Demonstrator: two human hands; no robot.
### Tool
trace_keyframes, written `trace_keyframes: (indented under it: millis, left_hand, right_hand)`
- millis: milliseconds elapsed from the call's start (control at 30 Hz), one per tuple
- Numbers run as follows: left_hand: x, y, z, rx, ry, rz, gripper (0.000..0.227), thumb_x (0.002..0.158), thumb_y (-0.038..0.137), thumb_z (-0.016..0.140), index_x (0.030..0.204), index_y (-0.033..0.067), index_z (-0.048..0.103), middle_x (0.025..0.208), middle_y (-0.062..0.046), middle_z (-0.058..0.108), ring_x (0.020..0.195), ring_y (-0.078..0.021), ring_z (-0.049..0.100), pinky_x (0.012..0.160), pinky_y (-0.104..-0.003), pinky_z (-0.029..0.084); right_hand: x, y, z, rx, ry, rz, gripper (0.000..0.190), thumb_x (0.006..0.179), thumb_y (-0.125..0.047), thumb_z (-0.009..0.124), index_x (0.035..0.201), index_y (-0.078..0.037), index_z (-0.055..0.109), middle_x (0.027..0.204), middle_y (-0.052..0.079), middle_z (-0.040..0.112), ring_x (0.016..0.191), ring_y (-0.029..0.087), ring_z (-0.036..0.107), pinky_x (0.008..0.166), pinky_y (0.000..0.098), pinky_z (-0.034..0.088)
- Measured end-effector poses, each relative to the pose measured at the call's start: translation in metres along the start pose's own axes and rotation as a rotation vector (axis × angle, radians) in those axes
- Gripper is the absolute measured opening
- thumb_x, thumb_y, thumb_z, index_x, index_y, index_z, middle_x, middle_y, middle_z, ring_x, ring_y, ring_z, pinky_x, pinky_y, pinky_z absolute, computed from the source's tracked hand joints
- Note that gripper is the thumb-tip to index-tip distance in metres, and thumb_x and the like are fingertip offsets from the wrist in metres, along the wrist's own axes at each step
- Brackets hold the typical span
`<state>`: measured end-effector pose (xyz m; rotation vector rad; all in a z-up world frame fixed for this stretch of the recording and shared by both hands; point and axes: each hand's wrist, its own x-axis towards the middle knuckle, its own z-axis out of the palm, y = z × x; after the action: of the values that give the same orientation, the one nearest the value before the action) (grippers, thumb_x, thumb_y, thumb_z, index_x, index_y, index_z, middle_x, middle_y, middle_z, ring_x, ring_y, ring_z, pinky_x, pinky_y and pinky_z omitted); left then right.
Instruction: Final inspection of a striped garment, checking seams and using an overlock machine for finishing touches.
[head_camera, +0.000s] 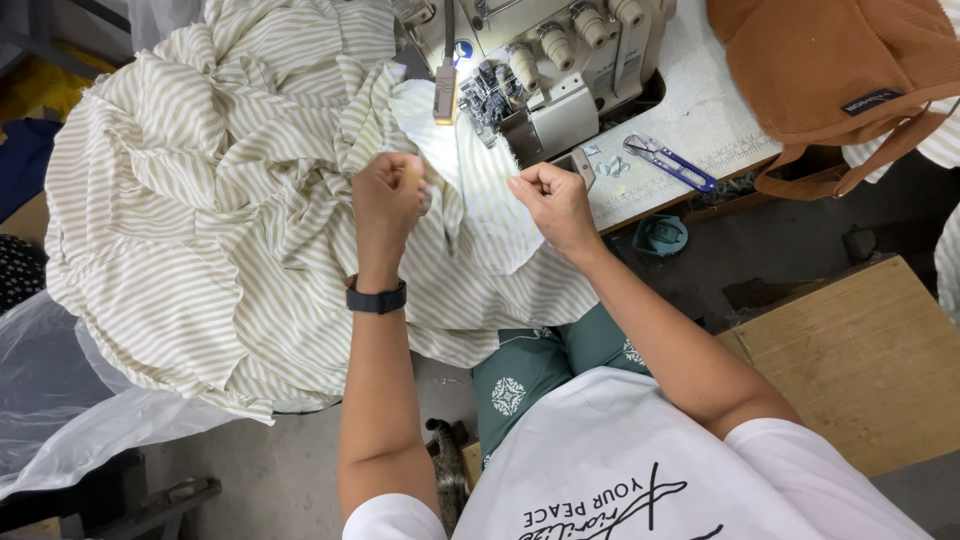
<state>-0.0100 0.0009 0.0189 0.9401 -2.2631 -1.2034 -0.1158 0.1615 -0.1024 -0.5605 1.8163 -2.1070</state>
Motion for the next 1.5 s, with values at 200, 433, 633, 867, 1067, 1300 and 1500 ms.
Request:
trace_keyframes:
  millis: [200, 433, 633, 867, 1067, 1300, 1500]
  left_hand:
    - [-0.014, -0.012, -0.001, 0.541, -0.171, 0.008, 0.019, 0.092, 0.032, 0.063, 0.081, 0.0227, 0.075, 0.067, -0.003, 0.074, 0.077, -0.0359, 0.074, 0.072, -0.047, 0.058]
    - [-0.054, 0.021, -0.006, 0.642, 0.138, 0.128, 0.064, 0.095, -0.007, 0.057, 0.155, -0.0075, 0.033, 0.14, -0.052, 0.037, 0.125, -0.0652, 0.048, 0.101, -0.063, 0.046]
    - [-0.05, -0.035, 0.011, 0.552, 0.22, 0.471, 0.043, 0.097, 0.032, 0.072, 0.128, 0.003, 0.064, 0.11, -0.017, 0.059, 0.1, -0.0402, 0.062, 0.089, -0.045, 0.052]
    - [0.002, -0.083, 0.002, 0.584, 0.463, 0.429, 0.007, 0.097, 0.017, 0.066, 0.091, 0.0157, 0.062, 0.086, -0.003, 0.056, 0.076, -0.0315, 0.066, 0.066, -0.038, 0.054]
    - [-0.013, -0.047, 0.026, 0.326, 0.37, 0.454, 0.007, 0.094, 0.006, 0.068, 0.097, 0.0111, 0.063, 0.086, -0.004, 0.055, 0.075, -0.0285, 0.065, 0.069, -0.034, 0.054]
    - [0.007, -0.066, 0.029, 0.4, 0.125, 0.33, 0.01, 0.082, 0.012, 0.072, 0.078, 0.0142, 0.063, 0.065, 0.0, 0.056, 0.061, -0.0259, 0.066, 0.064, -0.036, 0.052]
    - [0.004, -0.038, 0.013, 0.348, -0.078, 0.176, 0.004, 0.081, 0.011, 0.063, 0.078, 0.0089, 0.062, 0.064, -0.008, 0.063, 0.067, -0.0377, 0.068, 0.065, -0.045, 0.052]
  right_hand:
    - [0.0, 0.001, 0.0, -0.027, -0.012, -0.029, 0.013, 0.096, -0.015, 0.077, 0.092, -0.003, 0.076, 0.056, -0.001, 0.057, 0.057, -0.003, 0.044, 0.046, 0.0148, 0.037]
    - [-0.001, -0.007, 0.0, -0.024, -0.018, -0.028, 0.012, 0.095, -0.015, 0.077, 0.091, -0.003, 0.076, 0.055, -0.002, 0.057, 0.053, -0.001, 0.042, 0.045, 0.0163, 0.036]
    - [-0.002, -0.013, 0.0, -0.025, 0.007, -0.03, 0.011, 0.094, -0.013, 0.077, 0.088, -0.003, 0.076, 0.054, -0.001, 0.055, 0.051, 0.001, 0.041, 0.045, 0.0178, 0.036]
    - [-0.004, -0.002, 0.001, -0.055, -0.028, -0.071, 0.013, 0.095, -0.013, 0.076, 0.087, -0.002, 0.075, 0.054, -0.002, 0.054, 0.053, 0.001, 0.043, 0.045, 0.019, 0.036]
    - [-0.004, -0.003, 0.0, -0.091, 0.014, -0.088, 0.012, 0.094, -0.011, 0.078, 0.088, -0.001, 0.076, 0.053, 0.001, 0.055, 0.054, 0.003, 0.045, 0.046, 0.0216, 0.038]
    - [0.001, 0.006, 0.001, -0.082, 0.002, -0.097, 0.013, 0.095, -0.012, 0.077, 0.087, -0.002, 0.075, 0.054, -0.001, 0.055, 0.056, 0.001, 0.043, 0.047, 0.0215, 0.038]
    - [-0.001, -0.002, 0.002, -0.049, 0.009, -0.078, 0.011, 0.094, -0.011, 0.077, 0.088, -0.001, 0.075, 0.054, -0.001, 0.055, 0.055, 0.001, 0.044, 0.046, 0.0197, 0.038]
